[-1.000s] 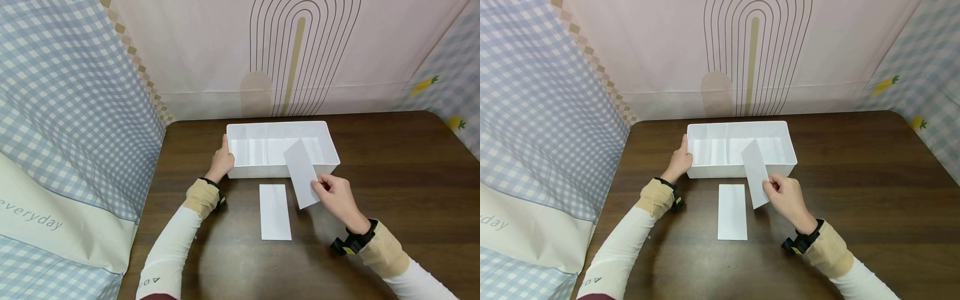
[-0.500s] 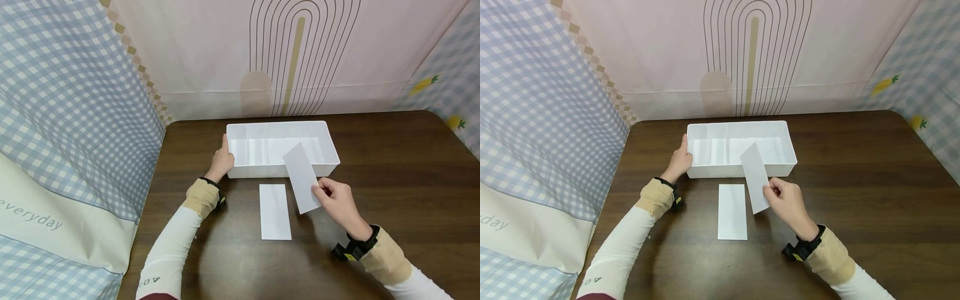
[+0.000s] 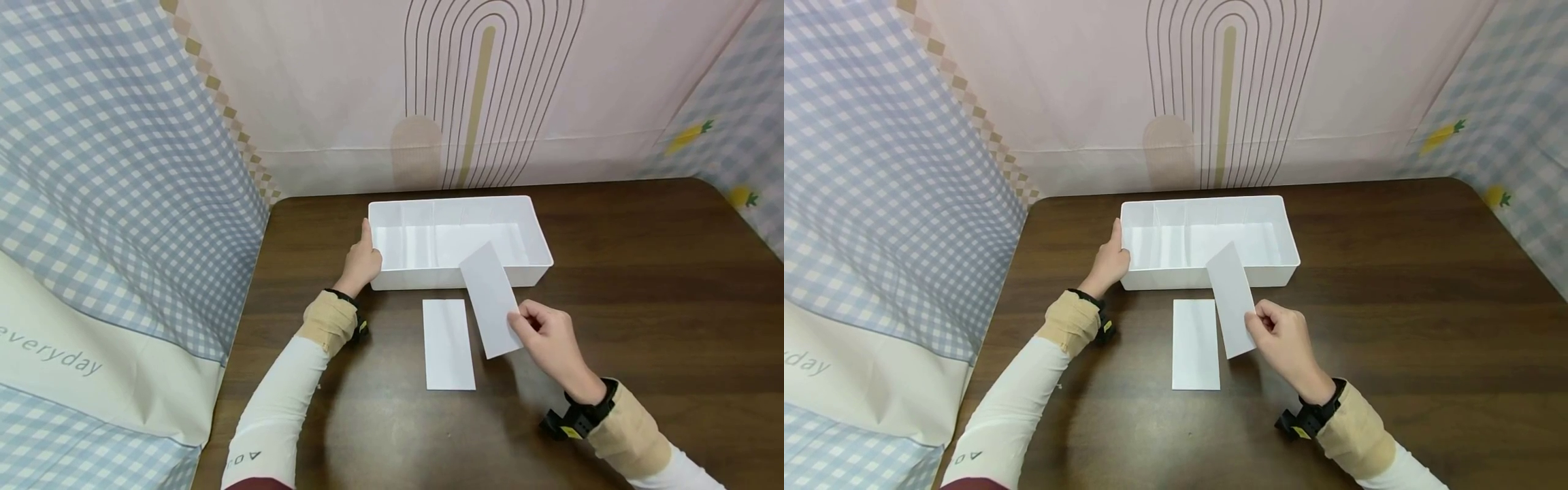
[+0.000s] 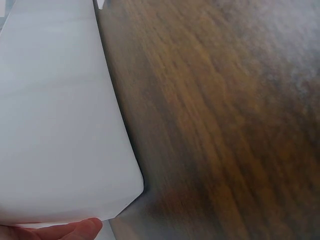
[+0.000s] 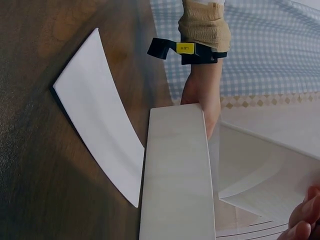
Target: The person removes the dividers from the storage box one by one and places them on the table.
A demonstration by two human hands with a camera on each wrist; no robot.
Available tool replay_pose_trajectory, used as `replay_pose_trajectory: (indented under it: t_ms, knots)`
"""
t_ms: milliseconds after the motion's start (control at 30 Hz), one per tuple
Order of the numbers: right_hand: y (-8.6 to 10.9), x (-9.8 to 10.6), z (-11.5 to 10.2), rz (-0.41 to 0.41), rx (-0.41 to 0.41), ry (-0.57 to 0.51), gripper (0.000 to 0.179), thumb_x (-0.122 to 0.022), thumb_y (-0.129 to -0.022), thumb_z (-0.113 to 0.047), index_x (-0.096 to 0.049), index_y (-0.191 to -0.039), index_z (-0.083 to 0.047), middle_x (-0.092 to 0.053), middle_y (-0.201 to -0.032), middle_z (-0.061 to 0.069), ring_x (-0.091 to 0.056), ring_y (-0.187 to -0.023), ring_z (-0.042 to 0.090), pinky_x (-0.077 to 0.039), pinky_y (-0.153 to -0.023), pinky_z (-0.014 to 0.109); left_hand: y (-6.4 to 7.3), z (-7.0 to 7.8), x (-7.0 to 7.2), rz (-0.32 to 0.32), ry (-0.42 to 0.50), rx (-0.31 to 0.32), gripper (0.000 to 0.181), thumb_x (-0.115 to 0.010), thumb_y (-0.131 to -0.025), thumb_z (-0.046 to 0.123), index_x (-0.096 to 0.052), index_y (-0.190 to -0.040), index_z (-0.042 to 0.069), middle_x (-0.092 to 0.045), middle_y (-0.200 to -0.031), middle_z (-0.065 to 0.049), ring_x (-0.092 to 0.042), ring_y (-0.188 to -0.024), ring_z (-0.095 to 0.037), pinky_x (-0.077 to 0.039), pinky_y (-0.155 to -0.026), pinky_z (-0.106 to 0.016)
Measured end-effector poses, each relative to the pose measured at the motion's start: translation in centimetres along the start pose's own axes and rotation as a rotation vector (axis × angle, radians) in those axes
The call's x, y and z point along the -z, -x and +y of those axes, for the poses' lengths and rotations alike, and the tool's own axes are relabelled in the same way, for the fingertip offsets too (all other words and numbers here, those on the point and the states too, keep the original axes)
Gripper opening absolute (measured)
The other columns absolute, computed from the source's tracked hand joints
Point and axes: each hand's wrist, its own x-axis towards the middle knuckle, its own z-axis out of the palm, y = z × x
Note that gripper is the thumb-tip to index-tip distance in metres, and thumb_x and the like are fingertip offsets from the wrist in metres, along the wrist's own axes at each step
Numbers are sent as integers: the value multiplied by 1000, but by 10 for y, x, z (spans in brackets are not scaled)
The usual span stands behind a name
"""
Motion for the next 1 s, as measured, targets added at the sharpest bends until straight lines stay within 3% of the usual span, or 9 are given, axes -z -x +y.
replay_pose_trajectory:
  t_ms: [100, 367, 1000]
  knots:
    - [1, 1, -3, 6, -5, -1, 31, -55, -74, 9, -42, -53, -8, -30, -49, -7, -27, -46, -3, -23, -41, 19, 0, -1, 0, 4, -1, -3, 66, -28, -86, 4, 5, -143, 9, -36, -53, -2, -26, -39, -11, -25, -37, -22]
    - [7, -3, 28, -2, -26, 2, 30, -58, -75, 6, -43, -54, -10, -31, -50, -8, -29, -46, -2, -24, -41, 21, 0, 0, 0, -1, 5, 3, 66, -27, -87, 4, 6, -143, 10, -36, -51, -2, -26, -38, -11, -25, -36, -21]
    - [16, 3, 31, -75, -81, 26, 27, -57, -78, 2, -46, -56, -10, -32, -50, -8, -30, -46, -1, -24, -40, 22, 0, 0, 0, -5, 13, 15, 66, -27, -87, 3, 7, -143, 11, -36, -51, -2, -26, -38, -11, -26, -36, -22]
